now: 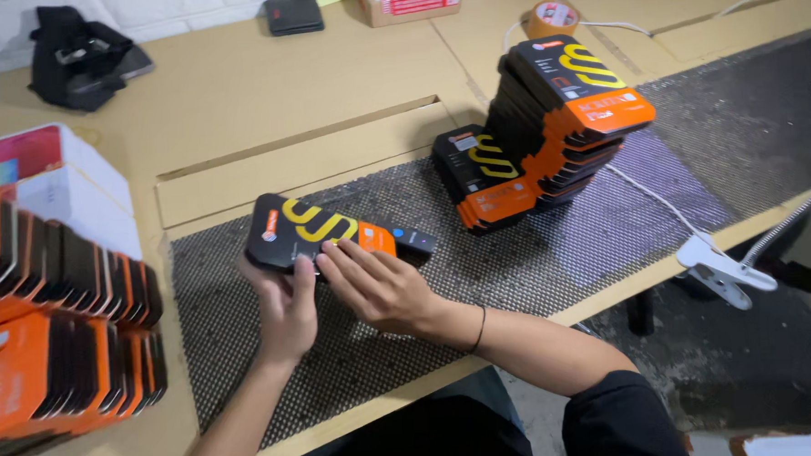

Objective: The person picks up replacement mobile phone screens from a stack and places them into individual protective black and orange boxes by hand.

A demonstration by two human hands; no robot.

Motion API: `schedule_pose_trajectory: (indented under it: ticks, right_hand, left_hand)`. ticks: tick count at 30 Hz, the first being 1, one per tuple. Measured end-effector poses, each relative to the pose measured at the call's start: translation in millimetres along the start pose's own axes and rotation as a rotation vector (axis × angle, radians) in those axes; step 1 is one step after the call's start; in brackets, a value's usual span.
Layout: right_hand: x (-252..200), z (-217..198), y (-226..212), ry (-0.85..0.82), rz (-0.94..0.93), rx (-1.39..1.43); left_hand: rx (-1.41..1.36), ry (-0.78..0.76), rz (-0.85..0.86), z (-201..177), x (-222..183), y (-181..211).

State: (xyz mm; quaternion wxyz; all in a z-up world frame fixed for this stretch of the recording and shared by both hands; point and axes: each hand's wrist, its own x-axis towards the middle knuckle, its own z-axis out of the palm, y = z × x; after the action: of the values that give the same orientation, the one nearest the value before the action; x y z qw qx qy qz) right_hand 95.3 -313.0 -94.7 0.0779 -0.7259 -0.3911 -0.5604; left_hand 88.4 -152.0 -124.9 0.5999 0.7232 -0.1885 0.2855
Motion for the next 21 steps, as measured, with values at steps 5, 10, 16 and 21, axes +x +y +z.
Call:
schedule_pose_trajectory:
  ticks: [5,10,16,21]
  right_hand:
    - [-1,6,15,-0.120,0.244,0.501]
    - [0,4,25,-0.249,0.672,0.894]
    - [-37,25,28,-0.556,1.167,1.410]
    - [-36,31,29,-0.410,1.266,1.208]
  left_hand:
    - [-0.030,0.065,-0.143,-6,9,18]
    - [-0.016,0.101,-0.326,-13,15,36]
    - [0.097,0.024,-0.374,-17,5,2]
    - [0.504,-0.278,-0.154,-26,16,50]
